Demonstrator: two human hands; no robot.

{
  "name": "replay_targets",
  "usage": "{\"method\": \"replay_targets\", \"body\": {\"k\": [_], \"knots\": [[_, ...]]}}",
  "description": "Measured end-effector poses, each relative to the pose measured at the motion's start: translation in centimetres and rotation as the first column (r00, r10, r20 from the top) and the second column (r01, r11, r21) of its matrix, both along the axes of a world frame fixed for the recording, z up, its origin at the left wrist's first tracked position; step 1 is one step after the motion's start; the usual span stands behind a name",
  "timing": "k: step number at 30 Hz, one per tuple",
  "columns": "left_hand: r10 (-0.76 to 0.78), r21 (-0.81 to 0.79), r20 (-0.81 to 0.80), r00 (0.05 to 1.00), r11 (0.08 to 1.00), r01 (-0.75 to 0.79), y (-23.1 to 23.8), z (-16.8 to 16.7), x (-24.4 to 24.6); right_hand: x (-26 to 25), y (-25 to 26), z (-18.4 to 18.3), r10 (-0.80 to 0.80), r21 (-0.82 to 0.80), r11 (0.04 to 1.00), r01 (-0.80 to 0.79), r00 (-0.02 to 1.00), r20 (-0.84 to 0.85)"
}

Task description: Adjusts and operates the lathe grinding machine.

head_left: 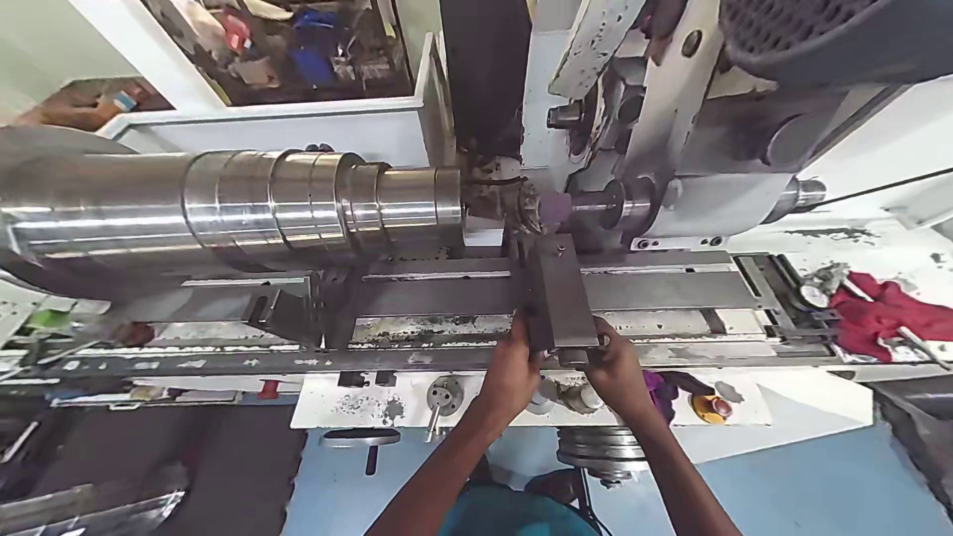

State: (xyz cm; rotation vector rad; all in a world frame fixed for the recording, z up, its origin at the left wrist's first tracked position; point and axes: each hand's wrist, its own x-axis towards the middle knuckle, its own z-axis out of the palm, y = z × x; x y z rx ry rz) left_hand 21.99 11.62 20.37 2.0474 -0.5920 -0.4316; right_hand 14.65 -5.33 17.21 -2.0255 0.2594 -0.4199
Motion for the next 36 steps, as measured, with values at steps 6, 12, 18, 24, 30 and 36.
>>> {"method": "replay_targets", "body": {"k": [6,12,18,24,30,36], "knots": [[0.001,0.008,0.011,1.0,1.0,-0.001,-0.3,0.1,0.6,0.5,-0.1,0.1,-0.013,-0.017,1.0,0.013,1.0,0.002],[0.011,-0.023,0.019,1.0,1.0,-0.011,-0.4,-0.1,0.9,0.9,-0.2,0.2,-0.014,-0.017,1.0,0.014,1.0,-0.015],[0.006,-0.034,0.024,1.0,0.999,-0.005,-0.5,-0.3,1.2,1.0,-0.4,0.0,-0.022,-0.063,0.998,0.021,1.0,-0.015],[-0.007,-0.013,0.012,1.0,1.0,0.007,-0.5,-0.2,1.4,1.2,-0.3,0.1,-0.005,0.015,1.0,0.005,1.0,-0.001],[-0.005,-0.024,0.037,0.999,1.0,0.006,-0.4,-0.5,1.2,1.2,-0.3,-0.1,-0.008,0.045,0.999,0.01,1.0,-0.027],[0.087,-0.17,0.129,0.988,0.983,-0.064,-0.7,-2.6,0.6,-1.0,-1.4,1.3,0.031,-0.063,0.997,-0.039,0.992,-0.12]]}}
